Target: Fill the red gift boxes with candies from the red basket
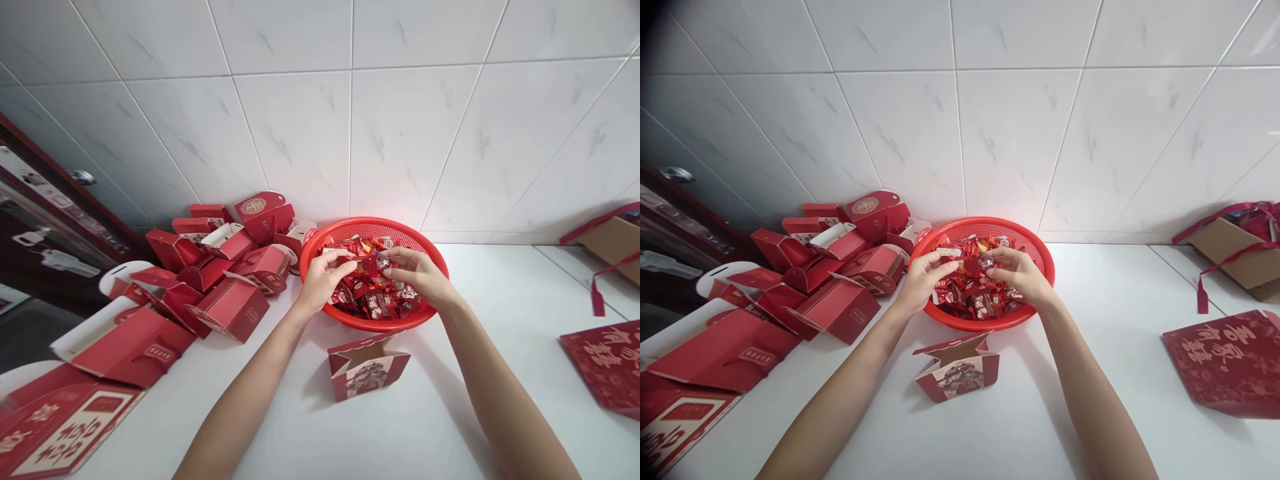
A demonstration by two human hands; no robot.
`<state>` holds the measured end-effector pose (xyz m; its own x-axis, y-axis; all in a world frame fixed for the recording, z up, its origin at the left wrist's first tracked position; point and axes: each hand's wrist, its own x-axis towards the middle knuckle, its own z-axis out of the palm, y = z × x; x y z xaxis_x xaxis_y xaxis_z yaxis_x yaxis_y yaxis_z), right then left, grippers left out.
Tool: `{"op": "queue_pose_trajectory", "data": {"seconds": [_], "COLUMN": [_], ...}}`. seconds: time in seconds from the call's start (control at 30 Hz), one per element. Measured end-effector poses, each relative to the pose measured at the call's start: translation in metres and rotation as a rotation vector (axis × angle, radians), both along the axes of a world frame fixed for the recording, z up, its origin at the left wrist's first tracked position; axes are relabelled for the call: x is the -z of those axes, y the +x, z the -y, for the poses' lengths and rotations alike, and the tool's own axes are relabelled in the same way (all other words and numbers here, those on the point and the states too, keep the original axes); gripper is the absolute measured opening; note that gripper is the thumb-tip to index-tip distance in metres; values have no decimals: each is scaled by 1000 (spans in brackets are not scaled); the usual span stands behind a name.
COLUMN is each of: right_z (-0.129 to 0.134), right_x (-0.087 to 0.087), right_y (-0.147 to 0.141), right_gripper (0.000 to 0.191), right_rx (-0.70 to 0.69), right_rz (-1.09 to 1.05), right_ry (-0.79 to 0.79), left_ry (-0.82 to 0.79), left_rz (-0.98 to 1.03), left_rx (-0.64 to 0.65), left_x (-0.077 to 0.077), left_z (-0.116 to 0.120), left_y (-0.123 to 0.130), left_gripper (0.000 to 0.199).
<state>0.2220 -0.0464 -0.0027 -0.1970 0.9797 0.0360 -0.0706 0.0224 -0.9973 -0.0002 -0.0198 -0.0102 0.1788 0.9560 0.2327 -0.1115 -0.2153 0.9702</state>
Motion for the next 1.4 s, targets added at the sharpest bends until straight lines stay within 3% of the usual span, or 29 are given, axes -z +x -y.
{"op": "queue_pose_trajectory", "data": {"seconds": [0.37, 0.8, 1.07, 1.4], "right_z": [-1, 0, 5, 10], "right_x": [-2, -6, -10, -10], "right_y": [-1, 3, -8, -17], "right_gripper": [40, 28, 14, 34], "right_rx": [56, 195, 20, -71], "right_rz": [40, -66, 61, 118], "right_ry": [24, 50, 125, 174], "left_ry": [-9, -47, -45, 64], "left_rz": [72, 52, -142, -234], "left_rx": [55, 94, 203, 200], "left_x": [-1, -2, -5, -7], "left_z": [1, 2, 4, 6], "left_y": [1, 1, -1, -2], "left_gripper": [27, 37, 32, 41]}}
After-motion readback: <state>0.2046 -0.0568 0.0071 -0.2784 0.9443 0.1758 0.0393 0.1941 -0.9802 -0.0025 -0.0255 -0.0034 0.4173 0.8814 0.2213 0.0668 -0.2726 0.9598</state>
